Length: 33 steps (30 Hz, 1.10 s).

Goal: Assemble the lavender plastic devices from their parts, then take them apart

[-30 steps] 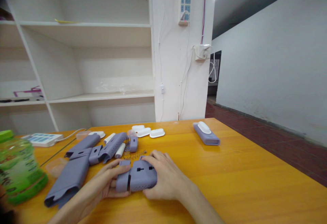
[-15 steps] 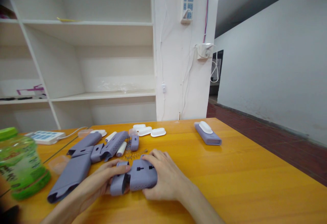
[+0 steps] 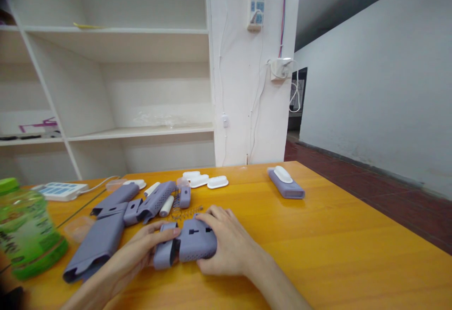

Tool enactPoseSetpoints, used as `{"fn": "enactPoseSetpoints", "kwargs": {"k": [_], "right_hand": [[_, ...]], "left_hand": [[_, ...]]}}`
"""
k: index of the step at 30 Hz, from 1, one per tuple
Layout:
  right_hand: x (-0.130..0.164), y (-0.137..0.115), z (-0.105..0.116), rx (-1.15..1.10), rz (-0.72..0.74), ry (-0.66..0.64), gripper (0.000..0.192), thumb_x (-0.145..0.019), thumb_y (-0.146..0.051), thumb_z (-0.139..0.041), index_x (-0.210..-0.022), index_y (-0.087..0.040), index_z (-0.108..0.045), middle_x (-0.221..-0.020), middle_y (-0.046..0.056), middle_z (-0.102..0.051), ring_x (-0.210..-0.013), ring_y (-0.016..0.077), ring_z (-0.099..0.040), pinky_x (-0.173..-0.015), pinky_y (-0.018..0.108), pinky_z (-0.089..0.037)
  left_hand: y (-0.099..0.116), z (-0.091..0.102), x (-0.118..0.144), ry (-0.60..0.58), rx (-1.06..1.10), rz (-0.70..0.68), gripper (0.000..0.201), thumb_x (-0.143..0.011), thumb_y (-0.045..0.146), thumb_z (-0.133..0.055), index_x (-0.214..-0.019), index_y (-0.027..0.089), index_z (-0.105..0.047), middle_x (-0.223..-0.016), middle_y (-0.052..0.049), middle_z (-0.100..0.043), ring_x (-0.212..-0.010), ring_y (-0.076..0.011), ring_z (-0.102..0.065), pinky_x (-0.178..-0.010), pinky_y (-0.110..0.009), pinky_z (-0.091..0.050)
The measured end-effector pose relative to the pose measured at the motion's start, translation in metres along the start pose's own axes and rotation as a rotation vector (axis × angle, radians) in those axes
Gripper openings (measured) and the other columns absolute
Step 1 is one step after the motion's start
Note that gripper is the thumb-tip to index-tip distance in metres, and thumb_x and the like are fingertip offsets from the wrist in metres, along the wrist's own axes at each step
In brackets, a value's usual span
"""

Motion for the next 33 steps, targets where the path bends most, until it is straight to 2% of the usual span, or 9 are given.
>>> {"fn": "enactPoseSetpoints", "kwargs": {"k": [5, 12, 20, 23, 33], "right_hand": [[0.0005, 0.0003, 0.0, 0.002, 0.019, 0.008, 0.076, -0.057, -0.033, -0.075, -0.131, -0.03, -0.054, -0.118, 0.004, -0.055, -0.103, 0.0259, -0.054, -0.098, 0.038, -0.041], [0.0005, -0.0024, 0.0012, -0.001, 0.025, 0.005, 0.076, -0.058, -0.034, -0.075, -0.131, -0.029, -0.054, -0.119, 0.004, -0.055, -0.103, 0.0256, -0.053, -0.098, 0.037, -0.041], [0.0004, -0.0049, 0.0025, 0.006, 0.026, 0.007, 0.074, -0.059, -0.032, -0.075, -0.13, -0.028, -0.054, -0.12, 0.004, -0.054, -0.104, 0.0249, -0.053, -0.098, 0.037, -0.041], [0.0008, -0.005, 0.0022, 0.012, 0.027, 0.004, 0.074, -0.059, -0.032, -0.075, -0.13, -0.028, -0.054, -0.119, 0.004, -0.054, -0.104, 0.025, -0.052, -0.099, 0.037, -0.04], [0.0005, -0.0048, -0.0004, 0.016, 0.034, 0.025, 0.076, -0.057, -0.03, -0.076, -0.13, -0.029, -0.054, -0.118, 0.004, -0.055, -0.102, 0.0261, -0.052, -0.097, 0.038, -0.04]], "left_hand": [[-0.0047, 0.0, -0.0026, -0.038, 0.055, -0.01, 0.059, -0.057, 0.044, -0.088, -0.103, 0.016, -0.064, -0.09, -0.008, -0.072, -0.079, -0.025, -0.07, -0.069, -0.039, -0.06], [-0.0007, -0.0003, 0.0029, -0.088, 0.085, 0.012, 0.052, -0.064, 0.039, -0.086, -0.103, 0.016, -0.062, -0.096, -0.009, -0.072, -0.084, -0.0247, -0.069, -0.074, -0.042, -0.061], [0.0013, 0.0057, 0.002, -0.153, 0.121, 0.047, 0.042, -0.065, 0.036, -0.086, -0.095, 0.016, -0.065, -0.091, -0.008, -0.073, -0.078, -0.0229, -0.07, -0.071, -0.036, -0.061], [0.0027, 0.0075, 0.0028, -0.138, 0.108, 0.028, 0.042, -0.064, 0.034, -0.088, -0.094, 0.016, -0.064, -0.084, -0.006, -0.071, -0.076, -0.0229, -0.07, -0.071, -0.038, -0.061], [-0.0055, 0.0043, -0.0053, -0.09, 0.094, 0.021, 0.051, -0.062, 0.039, -0.088, -0.099, 0.015, -0.062, -0.085, -0.005, -0.069, -0.072, -0.0198, -0.066, -0.065, -0.037, -0.06]]}}
Point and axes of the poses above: each hand's wrist, its own x-axis away from the middle knuckle, its own z-axis out of the back of the hand, y = z × x, the point moved 2 cm from there along -x, towards the middle knuckle
